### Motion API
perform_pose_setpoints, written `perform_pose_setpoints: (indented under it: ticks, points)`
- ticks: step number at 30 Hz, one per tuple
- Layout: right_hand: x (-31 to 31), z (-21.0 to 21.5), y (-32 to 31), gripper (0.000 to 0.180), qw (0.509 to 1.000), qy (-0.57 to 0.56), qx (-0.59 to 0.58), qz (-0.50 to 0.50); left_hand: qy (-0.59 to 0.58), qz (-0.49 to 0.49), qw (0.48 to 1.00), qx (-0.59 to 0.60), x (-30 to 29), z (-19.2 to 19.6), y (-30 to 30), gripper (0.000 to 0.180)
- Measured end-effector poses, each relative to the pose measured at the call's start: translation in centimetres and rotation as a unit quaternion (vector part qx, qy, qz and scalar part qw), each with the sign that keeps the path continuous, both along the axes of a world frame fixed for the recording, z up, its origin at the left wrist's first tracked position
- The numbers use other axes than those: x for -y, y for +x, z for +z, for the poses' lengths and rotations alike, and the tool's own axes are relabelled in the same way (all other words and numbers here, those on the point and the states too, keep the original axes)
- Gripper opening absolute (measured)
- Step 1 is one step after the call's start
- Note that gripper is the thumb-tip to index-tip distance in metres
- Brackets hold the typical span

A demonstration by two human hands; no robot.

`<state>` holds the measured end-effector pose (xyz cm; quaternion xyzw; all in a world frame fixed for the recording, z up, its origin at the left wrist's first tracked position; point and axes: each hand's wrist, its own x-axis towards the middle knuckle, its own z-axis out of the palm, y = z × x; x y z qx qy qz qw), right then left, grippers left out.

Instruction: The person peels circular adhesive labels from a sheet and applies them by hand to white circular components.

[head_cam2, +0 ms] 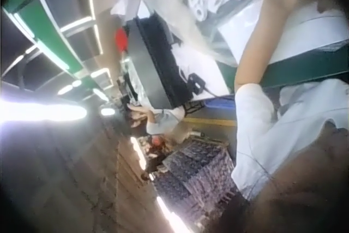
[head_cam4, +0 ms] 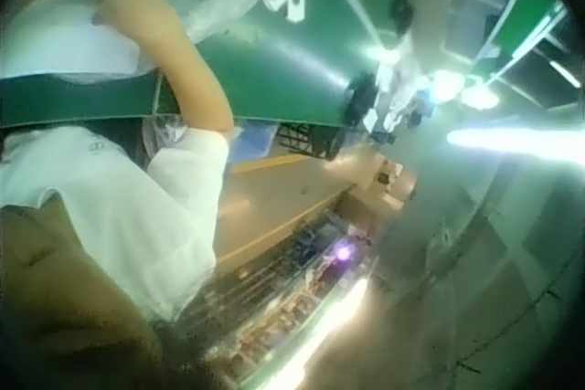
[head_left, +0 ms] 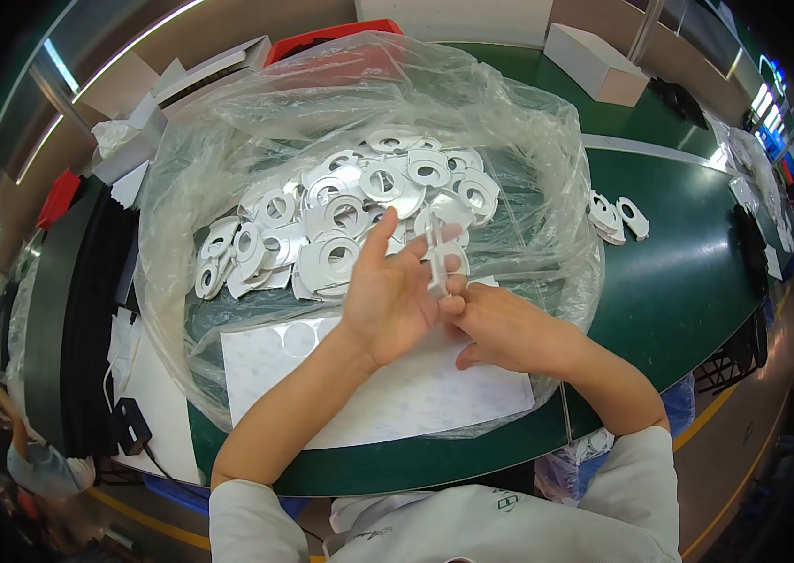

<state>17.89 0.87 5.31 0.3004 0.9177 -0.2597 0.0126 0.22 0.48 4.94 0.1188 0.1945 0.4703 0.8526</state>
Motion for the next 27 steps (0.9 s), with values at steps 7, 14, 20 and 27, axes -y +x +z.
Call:
perform_pose_setpoints:
  ticks: [7, 14, 20, 27]
  points:
    - [0.6, -0.3, -0.2, 0.039, 0.998, 0.055, -0.012, -0.015, 0.054, 0.020, 0.994, 0.093, -0.1, -3.5, 0.4, 0.067]
    - [-0.6, 0.4, -0.3, 0.037, 0.999, -0.043, 0.008, -0.012, 0.019, 0.089, 0.995, 0.034, -0.7, -5.2, 0.1, 0.068]
    - [1.3, -0.2, -0.1, 0.037, 0.999, 0.015, 0.029, 0.011, 0.064, 0.041, 0.994, 0.079, -0.9, -6.1, -0.3, 0.070]
    - [1.1, 0.0, -0.1, 0.033, 0.997, 0.068, -0.009, -0.022, 0.071, 0.054, 0.995, 0.047, -0.9, -5.6, 0.5, 0.062]
